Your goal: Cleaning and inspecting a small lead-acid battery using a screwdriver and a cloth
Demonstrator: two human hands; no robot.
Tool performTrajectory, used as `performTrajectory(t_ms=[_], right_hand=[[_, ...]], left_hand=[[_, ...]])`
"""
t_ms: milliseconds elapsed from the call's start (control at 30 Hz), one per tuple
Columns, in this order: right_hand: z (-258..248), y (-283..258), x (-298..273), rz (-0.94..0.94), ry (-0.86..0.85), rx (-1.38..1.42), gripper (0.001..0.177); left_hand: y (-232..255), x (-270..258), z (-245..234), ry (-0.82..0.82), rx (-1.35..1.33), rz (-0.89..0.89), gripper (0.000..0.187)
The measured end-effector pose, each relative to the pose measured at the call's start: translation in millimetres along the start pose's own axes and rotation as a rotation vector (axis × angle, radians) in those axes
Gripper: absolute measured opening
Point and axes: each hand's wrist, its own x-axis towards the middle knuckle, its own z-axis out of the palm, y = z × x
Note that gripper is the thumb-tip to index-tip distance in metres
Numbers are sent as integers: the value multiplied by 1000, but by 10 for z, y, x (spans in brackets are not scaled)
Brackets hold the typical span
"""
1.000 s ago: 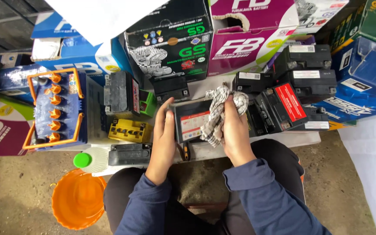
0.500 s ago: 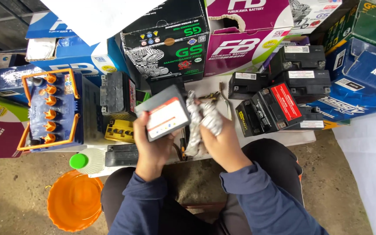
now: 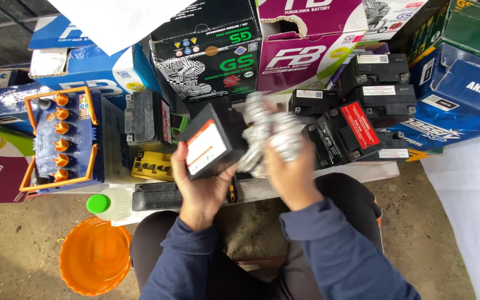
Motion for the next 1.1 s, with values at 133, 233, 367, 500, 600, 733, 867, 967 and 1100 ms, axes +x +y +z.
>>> performTrajectory(t_ms=[133, 233, 367, 500, 600, 733, 867, 967, 1100], right_hand=[[172, -560, 19, -90, -80, 51, 40], [261, -446, -87, -189, -51, -55, 37], [386, -197, -203, -289, 29, -140, 50], [417, -78, -203, -322, 120, -197, 48], [422, -83, -240, -288, 166, -261, 44], [443, -113, -343, -227, 158, -222, 50], [505, -166, -532, -266, 15, -203, 51], [533, -252, -554, -250, -98, -155, 52], [517, -190, -385, -212, -118, -25, 51]], left_hand=[[-119, -2, 67, 10, -16, 3, 58], [-98, -38, 112, 7, -21, 7, 58], [-105, -90, 161, -44, -50, 21, 60], [-141, -85, 89, -129, 30, 9, 62], [-198, -31, -40, -177, 82, 6, 61], [-222, 77, -169, -216, 124, 11, 57], [-152, 181, -105, -95, 112, -55, 68], [-120, 177, -79, -69, 98, -42, 65], [-144, -12, 198, -72, 92, 11, 70]])
